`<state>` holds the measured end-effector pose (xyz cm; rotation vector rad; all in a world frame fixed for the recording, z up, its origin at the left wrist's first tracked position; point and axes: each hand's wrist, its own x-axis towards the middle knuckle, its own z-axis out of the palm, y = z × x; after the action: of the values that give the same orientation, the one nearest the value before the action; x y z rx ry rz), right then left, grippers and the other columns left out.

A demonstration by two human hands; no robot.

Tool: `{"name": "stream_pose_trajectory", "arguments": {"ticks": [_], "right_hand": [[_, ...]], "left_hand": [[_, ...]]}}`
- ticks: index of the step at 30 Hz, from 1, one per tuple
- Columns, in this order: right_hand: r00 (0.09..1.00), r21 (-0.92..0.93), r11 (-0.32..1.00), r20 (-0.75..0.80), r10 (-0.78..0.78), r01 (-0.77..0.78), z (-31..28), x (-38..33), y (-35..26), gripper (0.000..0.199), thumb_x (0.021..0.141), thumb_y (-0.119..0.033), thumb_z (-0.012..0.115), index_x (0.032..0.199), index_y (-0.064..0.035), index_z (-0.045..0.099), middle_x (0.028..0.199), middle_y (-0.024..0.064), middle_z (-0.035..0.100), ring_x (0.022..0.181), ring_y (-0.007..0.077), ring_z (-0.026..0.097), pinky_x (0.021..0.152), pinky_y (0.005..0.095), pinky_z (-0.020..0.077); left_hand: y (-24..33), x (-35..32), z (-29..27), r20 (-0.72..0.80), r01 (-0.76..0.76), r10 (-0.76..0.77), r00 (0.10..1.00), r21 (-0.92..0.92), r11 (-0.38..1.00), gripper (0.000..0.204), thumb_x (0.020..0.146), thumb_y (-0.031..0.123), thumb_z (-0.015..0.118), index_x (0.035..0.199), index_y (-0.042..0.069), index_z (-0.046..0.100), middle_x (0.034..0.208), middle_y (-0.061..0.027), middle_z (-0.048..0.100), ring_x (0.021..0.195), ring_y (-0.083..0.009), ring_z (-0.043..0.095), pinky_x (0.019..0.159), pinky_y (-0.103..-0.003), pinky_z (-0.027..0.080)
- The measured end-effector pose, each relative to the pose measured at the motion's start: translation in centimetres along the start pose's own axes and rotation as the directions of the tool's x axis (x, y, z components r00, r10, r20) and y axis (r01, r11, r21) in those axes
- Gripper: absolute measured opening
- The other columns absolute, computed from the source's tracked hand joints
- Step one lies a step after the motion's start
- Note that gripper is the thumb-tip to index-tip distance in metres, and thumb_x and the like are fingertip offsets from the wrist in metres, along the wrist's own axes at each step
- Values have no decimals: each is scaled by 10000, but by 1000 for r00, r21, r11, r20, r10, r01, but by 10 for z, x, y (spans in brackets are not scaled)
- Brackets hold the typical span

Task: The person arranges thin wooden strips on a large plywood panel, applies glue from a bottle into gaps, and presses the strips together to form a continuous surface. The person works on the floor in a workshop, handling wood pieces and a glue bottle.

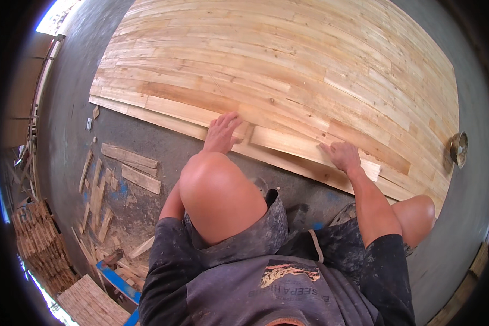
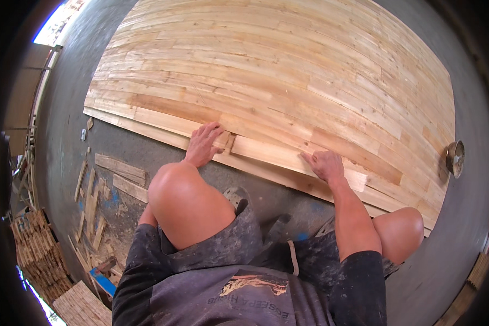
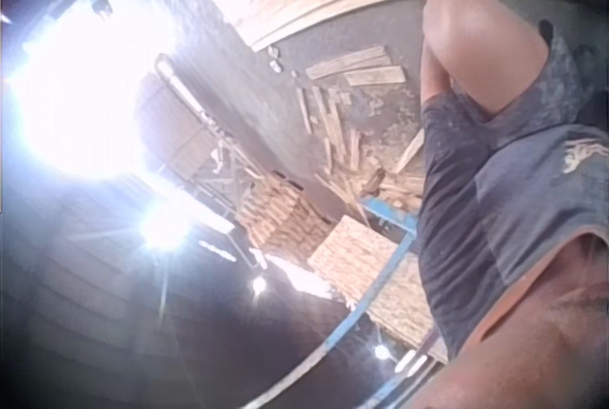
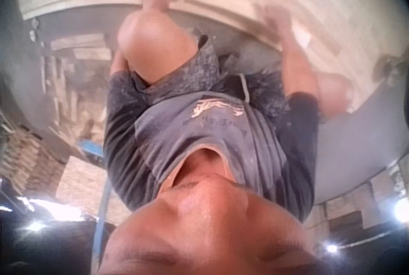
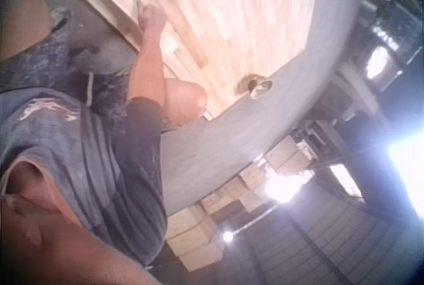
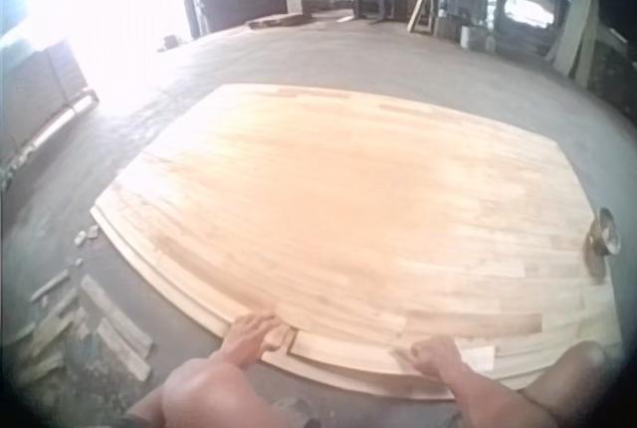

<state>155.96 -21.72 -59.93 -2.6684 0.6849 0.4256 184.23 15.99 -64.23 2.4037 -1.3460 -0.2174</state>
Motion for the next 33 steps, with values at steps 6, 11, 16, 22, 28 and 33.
{"name": "stream_pose_trajectory", "arguments": {"ticks": [6, 11, 16, 22, 28, 33], "right_hand": [[983, 6, 994, -145, -110, 112, 18, 3, -10, 735, 1071, -686, 612, 726, -54, 756, 754, 220, 740, 749, 431, 733, 715, 540, 580], [988, 63, 996, -149, -48, 57, 25, 0, -17, 745, 1062, -702, 611, 711, -60, 749, 739, 207, 741, 734, 432, 731, 704, 532, 584], [981, 18, 1000, -194, -21, 25, 38, -7, -19, 709, 1044, -686, 653, 710, -71, 762, 730, 196, 745, 718, 437, 735, 681, 532, 586], [980, 33, 999, -198, -23, 30, 49, -11, -17, 710, 1030, -702, 667, 702, -80, 767, 730, 193, 748, 716, 429, 740, 676, 530, 589], [980, 86, 996, -198, 3, 14, 43, -16, -21, 718, 1021, -714, 676, 695, -80, 760, 711, 186, 739, 685, 424, 729, 658, 527, 579], [987, 88, 996, -156, 32, -18, 38, -17, -25, 722, 1023, -703, 679, 679, -72, 750, 689, 184, 723, 657, 419, 710, 633, 521, 562]], "left_hand": [[2, 1, -2, 7, 32, -32, 999, -17, 999, 781, 757, 194, 951, 1475, 204, 644, 1601, -12, 549, 1526, -284, 502, 1191, -503, 418], [3, 2, -3, -5, 36, -36, 999, -21, 999, 772, 758, 202, 949, 1473, 211, 657, 1608, -7, 544, 1532, -282, 497, 1200, -502, 413], [4, 5, -4, 45, 40, -39, 998, -21, 999, 792, 762, 229, 949, 1488, 175, 637, 1608, -45, 545, 1532, -314, 478, 1214, -510, 397], [6, 13, -11, 75, 14, -14, 997, -7, 1000, 774, 734, 202, 961, 1437, 156, 641, 1555, -57, 549, 1505, -321, 485, 1209, -505, 385], [2, 19, -17, 94, -53, 53, 994, -10, 999, 757, 737, 183, 957, 1415, 131, 624, 1487, -80, 576, 1466, -331, 501, 1214, -504, 362], [1, 22, -14, 106, -52, 56, 993, -42, 998, 751, 739, 183, 954, 1411, 116, 625, 1457, -88, 602, 1446, -346, 508, 1215, -517, 362]]}}
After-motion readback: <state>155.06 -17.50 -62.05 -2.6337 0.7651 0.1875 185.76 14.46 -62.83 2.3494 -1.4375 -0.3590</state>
